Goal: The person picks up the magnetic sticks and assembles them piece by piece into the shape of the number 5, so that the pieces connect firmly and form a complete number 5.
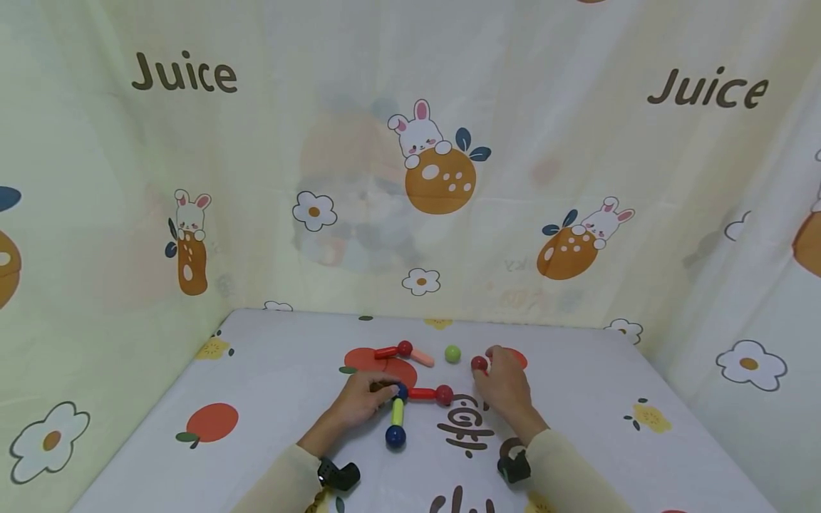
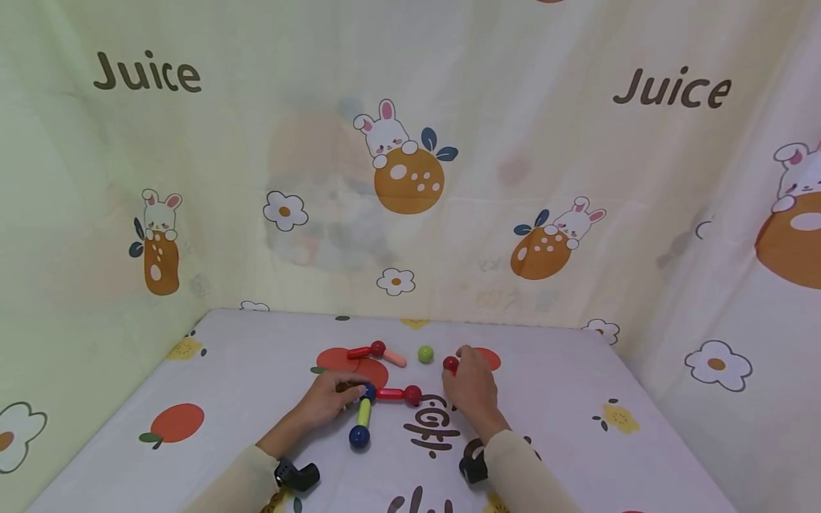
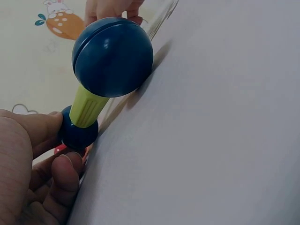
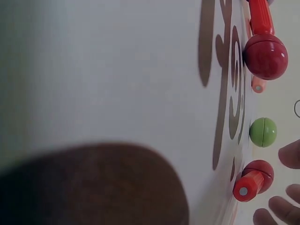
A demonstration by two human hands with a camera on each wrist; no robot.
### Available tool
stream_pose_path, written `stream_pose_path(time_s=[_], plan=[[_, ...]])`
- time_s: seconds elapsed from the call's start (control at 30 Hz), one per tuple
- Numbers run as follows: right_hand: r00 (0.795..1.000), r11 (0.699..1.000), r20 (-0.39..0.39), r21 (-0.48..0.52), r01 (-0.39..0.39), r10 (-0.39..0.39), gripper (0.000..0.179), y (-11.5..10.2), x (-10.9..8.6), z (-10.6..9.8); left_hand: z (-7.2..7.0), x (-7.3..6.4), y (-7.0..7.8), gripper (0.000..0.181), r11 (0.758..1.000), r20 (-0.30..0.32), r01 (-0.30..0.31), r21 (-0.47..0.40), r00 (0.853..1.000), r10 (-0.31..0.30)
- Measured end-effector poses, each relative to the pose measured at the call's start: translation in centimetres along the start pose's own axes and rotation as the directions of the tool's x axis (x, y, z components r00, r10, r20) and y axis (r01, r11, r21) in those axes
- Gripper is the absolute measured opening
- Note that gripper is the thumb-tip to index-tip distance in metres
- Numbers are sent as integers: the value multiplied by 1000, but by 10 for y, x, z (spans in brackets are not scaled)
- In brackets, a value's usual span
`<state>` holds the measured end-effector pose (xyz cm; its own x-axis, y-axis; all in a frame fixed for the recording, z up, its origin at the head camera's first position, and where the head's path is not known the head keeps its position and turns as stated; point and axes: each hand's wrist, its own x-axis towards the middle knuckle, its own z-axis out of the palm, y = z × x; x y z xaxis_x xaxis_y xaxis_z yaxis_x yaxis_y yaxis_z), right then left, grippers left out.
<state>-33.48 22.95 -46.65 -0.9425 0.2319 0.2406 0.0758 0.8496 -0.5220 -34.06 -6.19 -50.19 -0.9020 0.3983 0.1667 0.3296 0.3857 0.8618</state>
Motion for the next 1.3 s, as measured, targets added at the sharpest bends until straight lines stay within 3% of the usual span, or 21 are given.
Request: stream_pose_path(time_s=[0.27, 0.47, 0.6, 0.8, 1.3], plan=[[995, 997, 65, 12, -78, 77, 39, 1, 2, 1, 1, 2, -1, 28, 1000, -2, -2, 1, 1000, 2], [973, 982, 141, 8, -188, 185, 29, 2, 2, 2, 3, 4, -2, 27, 999, 5, -11, -42, 1000, 11], [962, 977, 174, -4, -212, 210, 25, 3, 4, 3, 2, 1, -1, 27, 1000, 0, 2, -15, 1000, -2], [964, 983, 190, -17, -185, 185, 24, 2, 7, 5, 1, -1, 0, 28, 1000, -3, 28, -3, 1000, -28], [977, 996, 193, -41, -79, 85, 24, 3, 10, 5, 0, 1, -2, 28, 1000, 1, 23, -8, 1000, -23]])
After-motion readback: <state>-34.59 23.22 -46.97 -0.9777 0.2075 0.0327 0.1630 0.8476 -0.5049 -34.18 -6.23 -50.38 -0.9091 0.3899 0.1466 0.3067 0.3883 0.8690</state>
